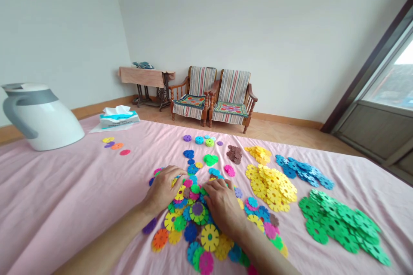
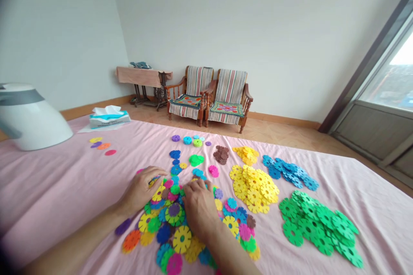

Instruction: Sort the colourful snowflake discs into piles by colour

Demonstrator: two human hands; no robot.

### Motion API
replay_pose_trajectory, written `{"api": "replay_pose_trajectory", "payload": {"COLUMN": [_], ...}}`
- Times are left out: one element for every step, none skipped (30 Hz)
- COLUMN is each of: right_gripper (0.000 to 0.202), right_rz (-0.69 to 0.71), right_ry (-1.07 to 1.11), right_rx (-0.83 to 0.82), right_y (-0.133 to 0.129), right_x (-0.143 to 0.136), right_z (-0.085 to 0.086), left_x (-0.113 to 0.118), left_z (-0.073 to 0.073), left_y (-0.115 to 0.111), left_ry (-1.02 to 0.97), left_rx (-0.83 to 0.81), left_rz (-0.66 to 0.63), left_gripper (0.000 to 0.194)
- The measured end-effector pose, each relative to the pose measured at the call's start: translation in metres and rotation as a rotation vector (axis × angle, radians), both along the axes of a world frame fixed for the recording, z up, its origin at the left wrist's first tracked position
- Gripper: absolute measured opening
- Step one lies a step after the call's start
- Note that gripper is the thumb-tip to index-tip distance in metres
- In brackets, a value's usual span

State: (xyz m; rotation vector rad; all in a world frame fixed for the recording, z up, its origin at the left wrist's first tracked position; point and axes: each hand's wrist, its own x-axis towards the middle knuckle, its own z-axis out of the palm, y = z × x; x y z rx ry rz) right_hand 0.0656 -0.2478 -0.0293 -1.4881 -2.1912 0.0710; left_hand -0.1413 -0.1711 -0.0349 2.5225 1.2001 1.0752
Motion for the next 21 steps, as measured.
{"api": "replay_pose_trajectory", "payload": {"right_gripper": [0.015,0.015,0.016,0.017,0.018,0.019,0.021,0.021,0.022,0.022,0.022,0.023,0.025,0.028,0.030,0.033,0.035,0.036,0.036,0.035,0.033], "right_rz": [0.000,-0.002,-0.012,-0.032,-0.061,-0.099,-0.142,-0.187,-0.233,-0.285,-0.341,-0.409,-0.488,-0.569,-0.643,-0.727,-0.807,-0.887,-0.955,-1.019,-1.077], "right_ry": [-0.002,0.001,0.008,0.022,0.041,0.064,0.088,0.111,0.130,0.146,0.159,0.170,0.176,0.180,0.175,0.169,0.156,0.142,0.127,0.116,0.105], "right_rx": [0.005,0.010,0.016,0.023,0.032,0.043,0.056,0.069,0.083,0.097,0.110,0.125,0.138,0.149,0.152,0.160,0.164,0.166,0.160,0.153,0.145], "right_y": [0.000,-0.001,-0.003,-0.005,-0.008,-0.012,-0.016,-0.020,-0.024,-0.029,-0.033,-0.038,-0.043,-0.049,-0.055,-0.061,-0.068,-0.075,-0.082,-0.088,-0.094], "right_x": [-0.001,-0.001,-0.001,0.000,0.002,0.006,0.011,0.020,0.031,0.045,0.062,0.082,0.103,0.125,0.148,0.170,0.192,0.212,0.230,0.245,0.258], "right_z": [0.000,0.000,0.001,0.002,0.003,0.005,0.007,0.009,0.010,0.010,0.011,0.010,0.009,0.009,0.008,0.007,0.006,0.005,0.003,0.002,0.001], "left_x": [0.000,0.000,0.000,-0.001,-0.001,-0.001,-0.002,-0.002,-0.002,-0.002,-0.002,-0.002,-0.001,-0.001,-0.001,-0.001,-0.001,-0.002,-0.002,-0.002,-0.002], "left_z": [-0.001,-0.002,-0.002,-0.003,-0.003,-0.003,-0.003,-0.003,-0.003,-0.003,-0.004,-0.004,-0.005,-0.006,-0.006,-0.007,-0.007,-0.008,-0.008,-0.008,-0.007], "left_y": [0.001,0.001,0.002,0.002,0.003,0.003,0.003,0.004,0.004,0.004,0.004,0.004,0.004,0.005,0.006,0.006,0.007,0.007,0.008,0.008,0.007], "left_ry": [0.004,0.007,0.011,0.013,0.015,0.016,0.016,0.015,0.015,0.014,0.014,0.015,0.016,0.019,0.023,0.028,0.032,0.037,0.040,0.042,0.043], "left_rx": [0.000,-0.001,-0.001,-0.001,-0.001,-0.001,0.001,0.004,0.007,0.010,0.011,0.009,0.007,0.001,-0.004,-0.012,-0.019,-0.025,-0.030,-0.034,-0.037], "left_rz": [-0.003,-0.004,-0.006,-0.008,-0.011,-0.015,-0.017,-0.020,-0.022,-0.023,-0.024,-0.026,-0.028,-0.031,-0.034,-0.037,-0.040,-0.042,-0.043,-0.045,-0.044], "left_gripper": [0.019,0.019,0.019,0.019,0.019,0.019,0.019,0.019,0.019,0.020,0.020,0.020,0.020,0.020,0.020,0.020,0.020,0.020,0.020,0.020,0.020]}}
